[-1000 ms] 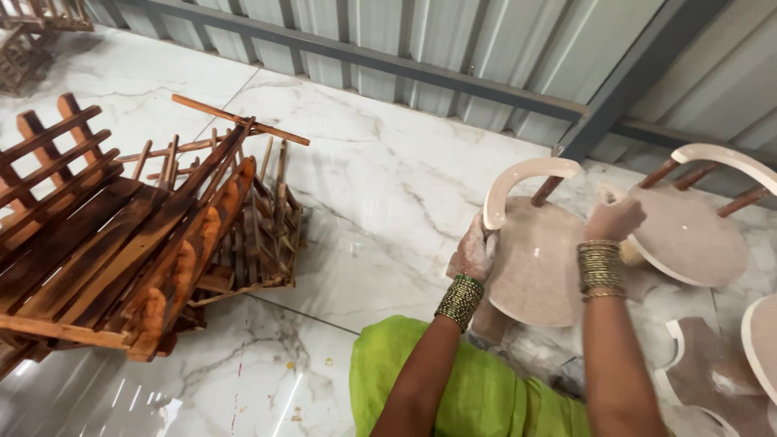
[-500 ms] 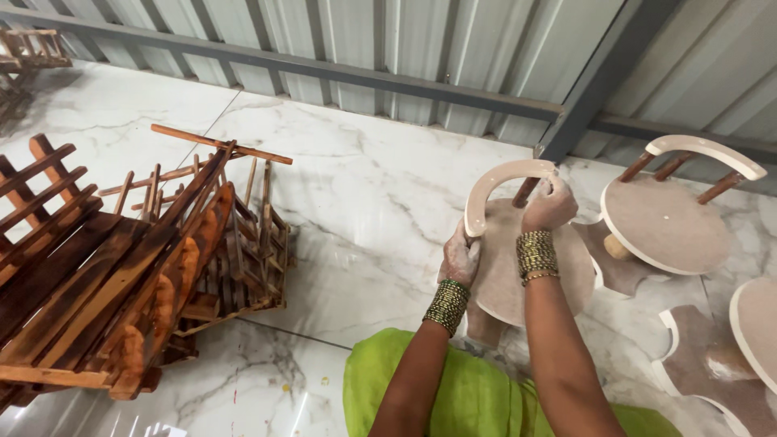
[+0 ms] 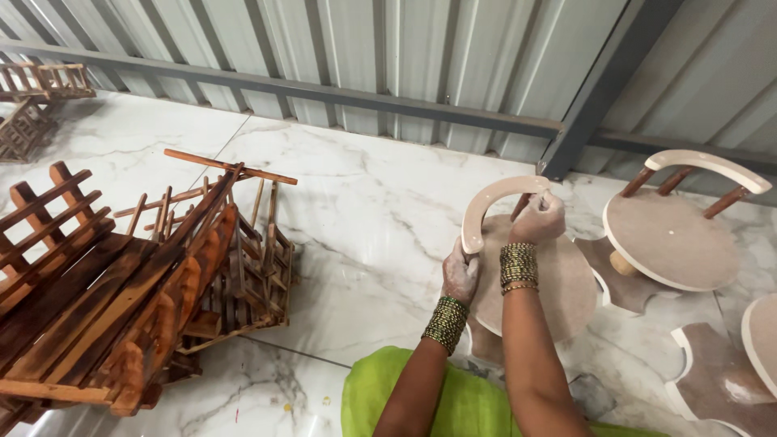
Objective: The person sits on the floor assembling small wooden stools. They apply a white paste by hand to the seat and backrest parts, press the curved backrest onto the round seat, fit the backrest onto the leg assembly, and turn the stools over to seat the joints, working on one stool at a time.
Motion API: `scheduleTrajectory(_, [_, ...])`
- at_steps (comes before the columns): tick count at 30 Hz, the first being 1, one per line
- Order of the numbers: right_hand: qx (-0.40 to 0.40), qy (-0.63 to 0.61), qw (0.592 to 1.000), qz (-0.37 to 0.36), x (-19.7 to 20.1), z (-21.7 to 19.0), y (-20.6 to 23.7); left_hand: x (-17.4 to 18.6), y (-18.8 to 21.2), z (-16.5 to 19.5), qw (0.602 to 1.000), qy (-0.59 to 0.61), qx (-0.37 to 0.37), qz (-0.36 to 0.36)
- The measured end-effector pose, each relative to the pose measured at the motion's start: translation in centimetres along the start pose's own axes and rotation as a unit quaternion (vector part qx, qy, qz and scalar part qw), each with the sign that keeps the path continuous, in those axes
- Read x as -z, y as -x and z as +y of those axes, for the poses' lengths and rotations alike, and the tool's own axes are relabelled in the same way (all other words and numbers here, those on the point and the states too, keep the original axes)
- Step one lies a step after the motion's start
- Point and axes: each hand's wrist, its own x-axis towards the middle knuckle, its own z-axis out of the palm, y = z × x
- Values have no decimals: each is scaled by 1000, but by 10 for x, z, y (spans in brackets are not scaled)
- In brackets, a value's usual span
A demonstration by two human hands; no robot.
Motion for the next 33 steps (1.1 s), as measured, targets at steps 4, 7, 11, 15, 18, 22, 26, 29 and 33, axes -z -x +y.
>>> scheduleTrajectory(4, [92, -43, 994, -47, -1, -9, 14, -2, -2, -6, 999, -7, -35, 5])
scheduleTrajectory(7, [57, -176, 970, -156, 13, -14, 19, -5, -4, -7, 998, 2, -53, 15])
scheduleTrajectory(11, [-21, -319, 890, -326, 44, -4, 25, -6, 2, -5, 1000, 26, 1, -1])
scheduleTrajectory(15, [-23, -222, 969, -102, 37, 12, -2, -7, 4, -5, 998, 39, -36, 19])
scheduleTrajectory(18, [-35, -70, 997, -1, 12, 11, -14, -8, 1, -8, 998, 18, -48, 23])
scheduleTrajectory(22, [0, -88, 996, -12, 2, -2, -9, -11, -4, -16, 1000, 21, -12, 17])
scheduleTrajectory(26, [27, -178, 978, -105, 12, -12, 9, -13, -4, -19, 999, 14, -33, 19])
scheduleTrajectory(29, [48, -215, 944, -244, 32, -21, 20, -14, -3, -16, 997, 41, -52, 31])
scheduleTrajectory(33, [62, -313, 853, -413, 57, -9, 10, -13, 3, -9, 999, 15, -50, 13])
